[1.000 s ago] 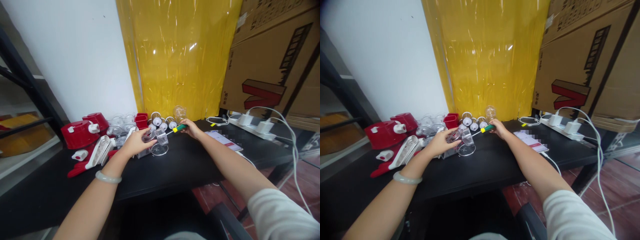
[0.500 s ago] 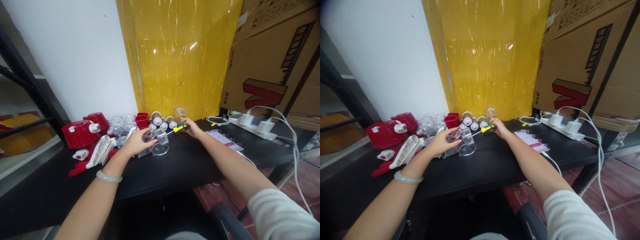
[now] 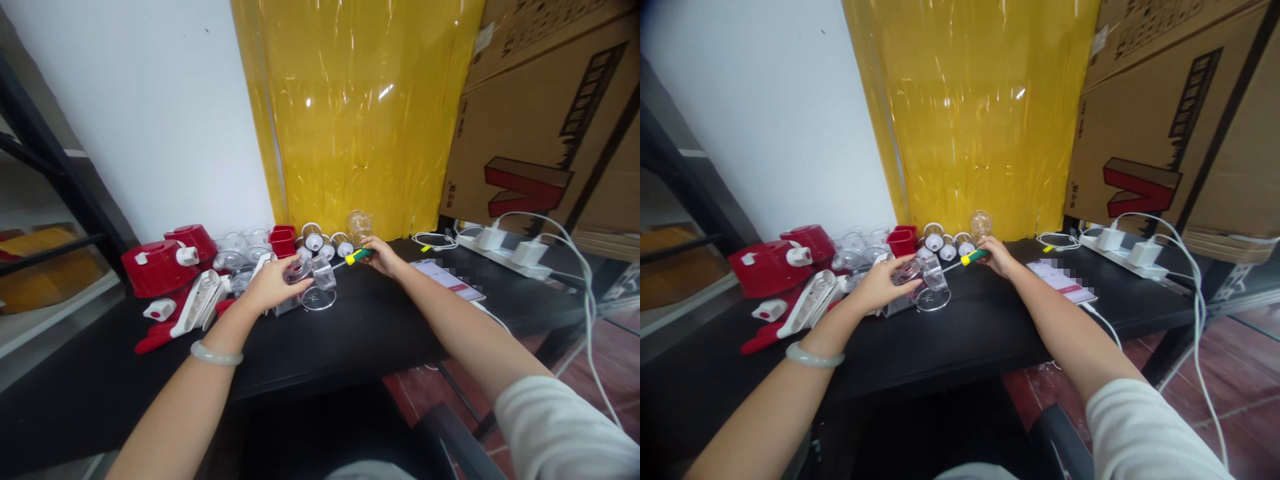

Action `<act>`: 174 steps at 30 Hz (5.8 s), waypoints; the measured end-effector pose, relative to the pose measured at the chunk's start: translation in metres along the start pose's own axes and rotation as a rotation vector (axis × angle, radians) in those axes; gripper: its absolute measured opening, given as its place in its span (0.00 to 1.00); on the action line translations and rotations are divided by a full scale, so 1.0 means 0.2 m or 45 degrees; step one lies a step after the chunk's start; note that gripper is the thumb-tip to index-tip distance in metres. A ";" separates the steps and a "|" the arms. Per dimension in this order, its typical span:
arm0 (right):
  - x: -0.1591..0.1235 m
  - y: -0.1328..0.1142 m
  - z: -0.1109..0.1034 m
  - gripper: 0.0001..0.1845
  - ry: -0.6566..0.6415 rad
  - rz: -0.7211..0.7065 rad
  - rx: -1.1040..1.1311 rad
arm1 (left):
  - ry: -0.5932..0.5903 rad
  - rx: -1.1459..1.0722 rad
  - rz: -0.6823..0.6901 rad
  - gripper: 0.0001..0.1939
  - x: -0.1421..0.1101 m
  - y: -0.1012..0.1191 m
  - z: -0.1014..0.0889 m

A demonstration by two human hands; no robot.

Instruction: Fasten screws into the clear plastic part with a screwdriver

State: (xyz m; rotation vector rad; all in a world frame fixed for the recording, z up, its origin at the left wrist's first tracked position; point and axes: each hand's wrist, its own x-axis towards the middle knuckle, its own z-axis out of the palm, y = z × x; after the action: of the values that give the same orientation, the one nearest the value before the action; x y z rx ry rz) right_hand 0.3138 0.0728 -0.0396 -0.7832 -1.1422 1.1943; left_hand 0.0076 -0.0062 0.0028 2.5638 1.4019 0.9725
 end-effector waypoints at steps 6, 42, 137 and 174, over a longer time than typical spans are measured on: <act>0.03 0.01 -0.01 0.20 0.120 0.017 -0.247 | -0.002 0.011 0.008 0.39 0.00 0.00 0.00; 0.04 0.00 -0.02 0.21 0.134 -0.085 -0.420 | -0.008 0.005 0.007 0.39 0.00 0.00 0.00; 0.03 -0.01 -0.01 0.15 0.108 0.022 -0.362 | -0.012 0.016 0.012 0.38 0.00 0.01 -0.01; 0.02 -0.01 -0.02 0.08 0.052 0.118 -0.236 | -0.011 0.026 0.002 0.39 0.00 0.01 -0.01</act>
State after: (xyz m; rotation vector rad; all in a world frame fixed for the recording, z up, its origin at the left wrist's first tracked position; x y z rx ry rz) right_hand 0.3175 0.0761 -0.0378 -1.0062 -1.2052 1.1538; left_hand 0.0076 -0.0087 0.0049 2.5808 1.4159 0.9514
